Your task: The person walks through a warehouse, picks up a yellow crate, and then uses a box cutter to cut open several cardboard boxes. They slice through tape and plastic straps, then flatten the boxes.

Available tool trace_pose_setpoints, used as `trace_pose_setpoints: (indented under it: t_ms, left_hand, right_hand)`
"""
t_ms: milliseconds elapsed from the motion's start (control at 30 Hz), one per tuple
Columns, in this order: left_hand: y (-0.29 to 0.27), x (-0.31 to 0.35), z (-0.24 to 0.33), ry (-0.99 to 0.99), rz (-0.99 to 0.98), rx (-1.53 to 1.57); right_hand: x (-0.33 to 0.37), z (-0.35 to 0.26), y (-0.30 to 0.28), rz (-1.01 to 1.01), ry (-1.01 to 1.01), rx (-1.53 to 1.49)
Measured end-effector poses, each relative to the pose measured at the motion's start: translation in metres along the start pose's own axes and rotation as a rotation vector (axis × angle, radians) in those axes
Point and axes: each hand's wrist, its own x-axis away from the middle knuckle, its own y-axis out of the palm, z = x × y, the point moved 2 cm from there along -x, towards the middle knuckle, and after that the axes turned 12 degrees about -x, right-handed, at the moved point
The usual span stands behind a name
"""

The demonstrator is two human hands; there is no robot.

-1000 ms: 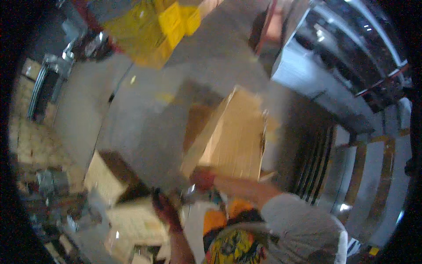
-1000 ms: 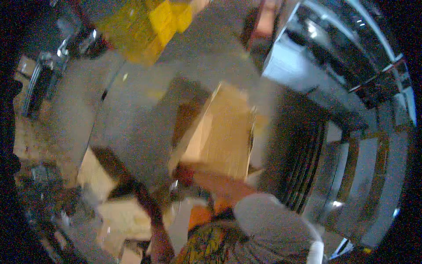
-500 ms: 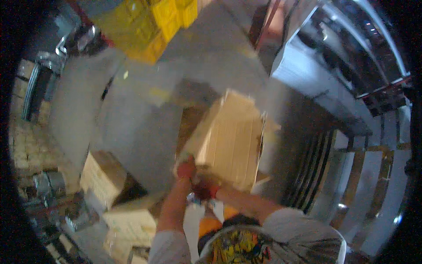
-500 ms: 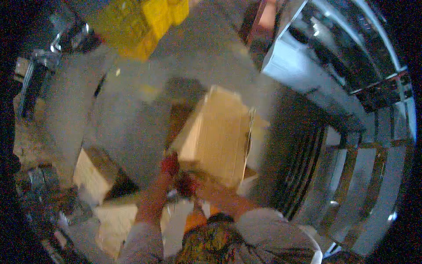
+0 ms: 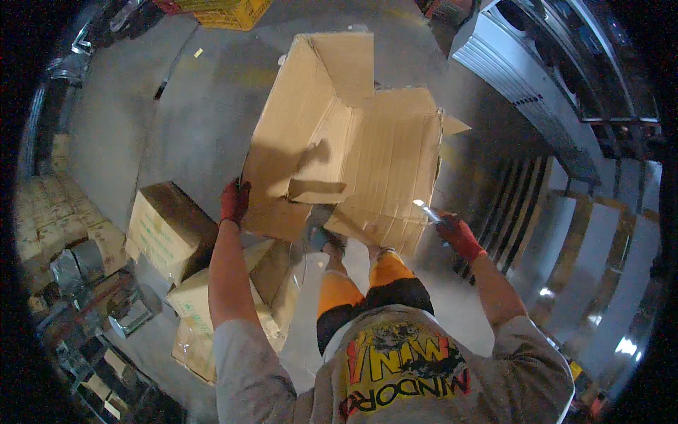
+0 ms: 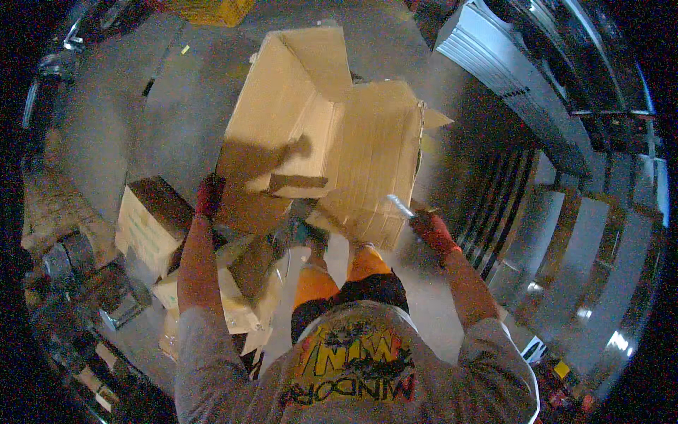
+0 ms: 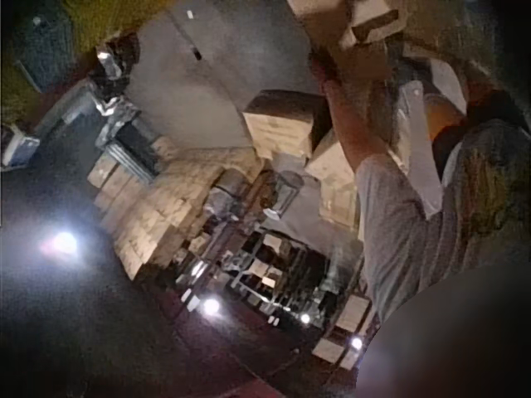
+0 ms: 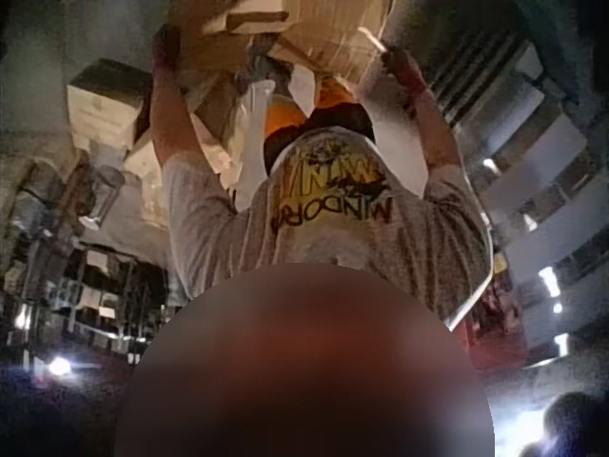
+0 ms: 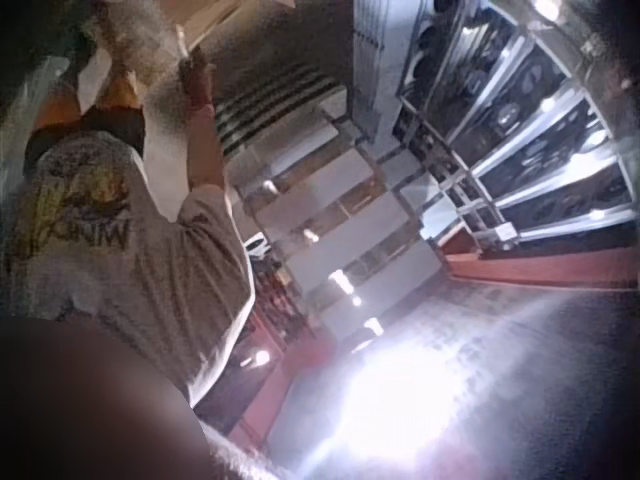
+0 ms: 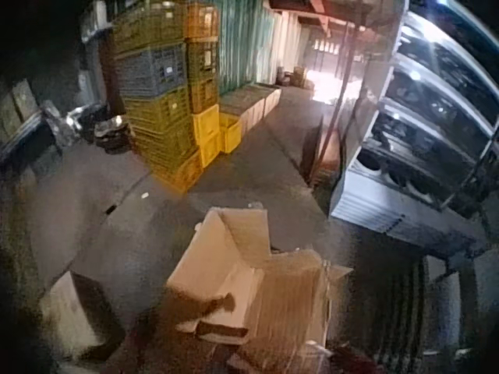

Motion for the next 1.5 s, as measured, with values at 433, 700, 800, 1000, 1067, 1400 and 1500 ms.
trace_pose_setpoints:
  t_ms: [433,700,800,1000,1067,1400,1500]
  left_hand:
    - [0.015,0.000,-0.041,-0.011,0.141,0.144]
    - [0.001,0.002,-0.042,-0.074,0.051,0.029]
    - [-0.007,0.004,-0.041,-0.055,0.075,-0.004]
    - [0.048,0.001,-0.088,-0.208,0.023,0.034]
    - [0.086,-0.003,-0.115,-0.275,0.077,-0.018]
    - [0.092,-0.060,-0.236,-0.427,-0.014,-0.099]
    - [0.085,-0.060,-0.212,-0.496,0.061,-0.074]
  right_hand:
    - [0.193,0.131,0.099,0.170,0.507,-0.431]
    - [0.184,0.140,0.088,0.336,0.329,-0.367]
    - [0.168,0.110,0.087,0.379,0.377,-0.239]
    - [0.109,0.044,0.117,0.271,0.121,-0.255]
    - [0.096,0.023,0.128,0.294,0.168,-0.043]
    - [0.075,0.028,0.177,0.161,0.376,-0.301]
    - [0.069,0.060,0.178,0.232,0.402,-0.498]
